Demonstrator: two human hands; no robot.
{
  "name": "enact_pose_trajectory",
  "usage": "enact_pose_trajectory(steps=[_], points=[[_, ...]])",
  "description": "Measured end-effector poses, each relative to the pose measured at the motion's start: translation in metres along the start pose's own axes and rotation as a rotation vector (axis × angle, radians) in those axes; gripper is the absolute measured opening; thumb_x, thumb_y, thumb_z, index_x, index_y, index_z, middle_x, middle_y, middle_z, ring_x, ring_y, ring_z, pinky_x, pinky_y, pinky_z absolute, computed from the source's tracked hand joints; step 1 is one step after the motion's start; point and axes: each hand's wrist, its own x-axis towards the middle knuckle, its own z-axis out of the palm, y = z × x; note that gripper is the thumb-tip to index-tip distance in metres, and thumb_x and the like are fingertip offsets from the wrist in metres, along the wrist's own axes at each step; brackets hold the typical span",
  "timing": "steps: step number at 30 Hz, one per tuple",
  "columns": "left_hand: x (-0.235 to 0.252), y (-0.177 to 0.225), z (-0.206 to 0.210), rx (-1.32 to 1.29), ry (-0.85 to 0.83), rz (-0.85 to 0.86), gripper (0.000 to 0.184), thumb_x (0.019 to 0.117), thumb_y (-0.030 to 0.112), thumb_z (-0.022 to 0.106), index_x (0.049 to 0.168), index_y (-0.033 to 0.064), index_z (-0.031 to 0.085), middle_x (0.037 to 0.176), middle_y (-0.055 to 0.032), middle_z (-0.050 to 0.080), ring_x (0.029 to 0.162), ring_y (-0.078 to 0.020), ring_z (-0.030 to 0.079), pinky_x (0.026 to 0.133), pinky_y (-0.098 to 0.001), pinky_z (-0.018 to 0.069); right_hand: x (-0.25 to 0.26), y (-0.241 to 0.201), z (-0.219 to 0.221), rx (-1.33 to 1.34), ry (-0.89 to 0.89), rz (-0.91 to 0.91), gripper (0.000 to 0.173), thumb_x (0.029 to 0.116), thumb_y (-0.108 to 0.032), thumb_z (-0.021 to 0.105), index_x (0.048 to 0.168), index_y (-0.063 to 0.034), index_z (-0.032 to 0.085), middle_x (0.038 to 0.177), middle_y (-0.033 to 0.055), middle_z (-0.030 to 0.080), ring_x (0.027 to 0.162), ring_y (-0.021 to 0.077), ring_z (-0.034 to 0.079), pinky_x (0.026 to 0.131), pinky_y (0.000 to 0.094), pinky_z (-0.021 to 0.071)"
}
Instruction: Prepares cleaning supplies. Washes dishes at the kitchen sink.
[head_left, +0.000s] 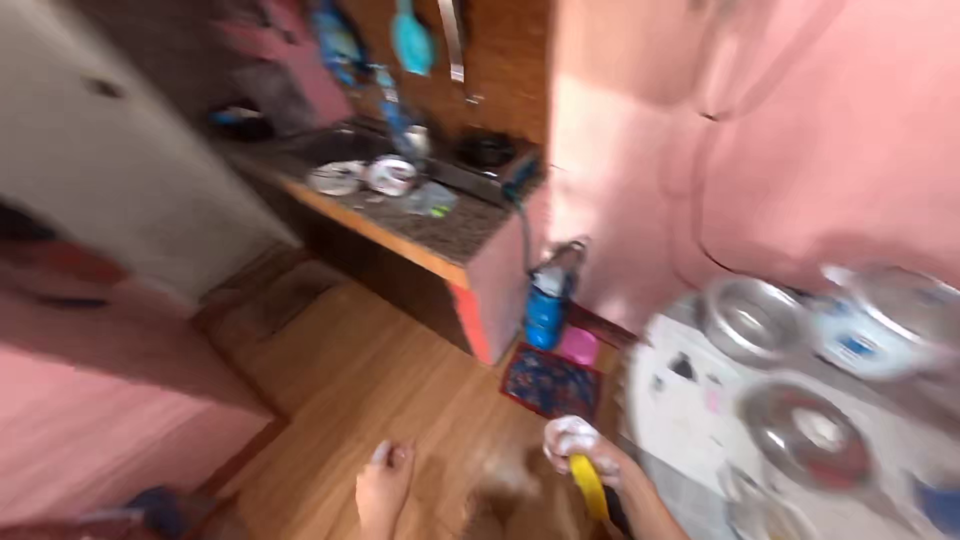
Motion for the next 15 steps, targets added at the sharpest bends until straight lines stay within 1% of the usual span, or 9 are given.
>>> enact_pose_trajectory(steps=[1,4,7,9,10,12,13,14,15], points=[[0.021,-0.027,-0.014,-0.007,0.064,-0.034,0.024,0.0951,0.018,0.068,0.101,-0.0057,0.072,0.084,-0.0238,0.070,0.079,-0.0428,0.069,0.074,-0.0669,0.0522,0.037,-0.001,0.001,0.059,-0.012,0.004,0.009,0.0847,-0.021,0.060,0.078,-0.0196,0.067,0.072,-0.0067,0.064,0.056,0.0019,0.057,0.050,0.0189,0.0469],[0.070,-0.097,-0.062,-0.002,0.282,-0.101,0.023,0.0928,0.019,0.068,0.097,-0.0031,0.072,0.079,-0.0184,0.070,0.072,-0.0357,0.068,0.068,-0.0612,0.0526,0.143,-0.003,0.010,0.171,-0.076,0.008,0.017,0.0861,-0.033,0.068,0.078,-0.0187,0.068,0.072,-0.0042,0.064,0.058,0.0046,0.058,0.052,0.0205,0.0483],[0.112,-0.142,-0.107,-0.002,0.357,-0.199,0.024,0.0943,0.017,0.065,0.099,-0.0057,0.071,0.083,-0.0221,0.069,0.076,-0.0399,0.067,0.071,-0.0639,0.0517,0.243,-0.016,0.027,0.087,0.007,0.013,0.013,0.0849,-0.022,0.060,0.075,-0.0168,0.066,0.071,-0.0027,0.064,0.058,0.0056,0.059,0.053,0.0213,0.0496],[0.136,-0.169,-0.120,-0.001,0.393,-0.182,0.024,0.0934,0.017,0.067,0.098,-0.0066,0.070,0.083,-0.0217,0.070,0.074,-0.0374,0.069,0.070,-0.0602,0.0552,0.299,-0.028,0.030,0.035,0.050,-0.005,0.013,0.0853,-0.019,0.057,0.076,-0.0151,0.066,0.069,-0.0019,0.064,0.058,0.0065,0.060,0.054,0.0221,0.0516],[0.149,-0.182,-0.121,-0.030,0.373,-0.199,0.025,0.0944,0.018,0.068,0.100,-0.0063,0.071,0.086,-0.0216,0.072,0.076,-0.0362,0.071,0.071,-0.0585,0.0574,0.322,-0.038,0.030,0.013,0.071,-0.005,0.015,0.0865,-0.018,0.054,0.078,-0.0140,0.065,0.069,-0.0017,0.064,0.058,0.0068,0.060,0.054,0.0224,0.0520],[0.177,-0.202,-0.116,-0.072,0.324,-0.240,0.026,0.0942,0.017,0.068,0.102,-0.0075,0.070,0.089,-0.0233,0.072,0.078,-0.0365,0.072,0.073,-0.0572,0.0585,0.360,-0.081,0.043,-0.070,0.204,0.039,0.023,0.0908,-0.009,0.040,0.079,-0.0113,0.060,0.065,-0.0032,0.060,0.055,0.0053,0.058,0.051,0.0202,0.0500],[0.193,-0.206,-0.111,-0.085,0.290,-0.276,0.026,0.0945,0.016,0.067,0.103,-0.0089,0.070,0.091,-0.0247,0.072,0.079,-0.0377,0.072,0.075,-0.0577,0.0583,0.375,-0.115,0.062,-0.124,0.351,0.095,0.027,0.0966,-0.002,0.033,0.080,-0.0102,0.053,0.063,-0.0039,0.055,0.053,0.0056,0.054,0.052,0.0207,0.0475],[0.209,-0.205,-0.106,-0.101,0.253,-0.321,0.027,0.0955,0.015,0.067,0.104,-0.0103,0.070,0.092,-0.0256,0.072,0.081,-0.0386,0.072,0.077,-0.0577,0.0583,0.393,-0.136,0.067,-0.121,0.489,0.112,0.029,0.0996,0.000,0.029,0.083,-0.0102,0.050,0.062,-0.0044,0.052,0.052,0.0059,0.052,0.052,0.0210,0.0466],[0.226,-0.205,-0.099,-0.118,0.226,-0.359,0.027,0.0963,0.015,0.066,0.104,-0.0109,0.069,0.092,-0.0254,0.072,0.082,-0.0380,0.073,0.079,-0.0566,0.0583,0.413,-0.137,0.049,-0.048,0.561,0.030,0.031,0.1000,-0.003,0.028,0.083,-0.0111,0.052,0.061,-0.0050,0.054,0.052,0.0051,0.054,0.051,0.0204,0.0484]])
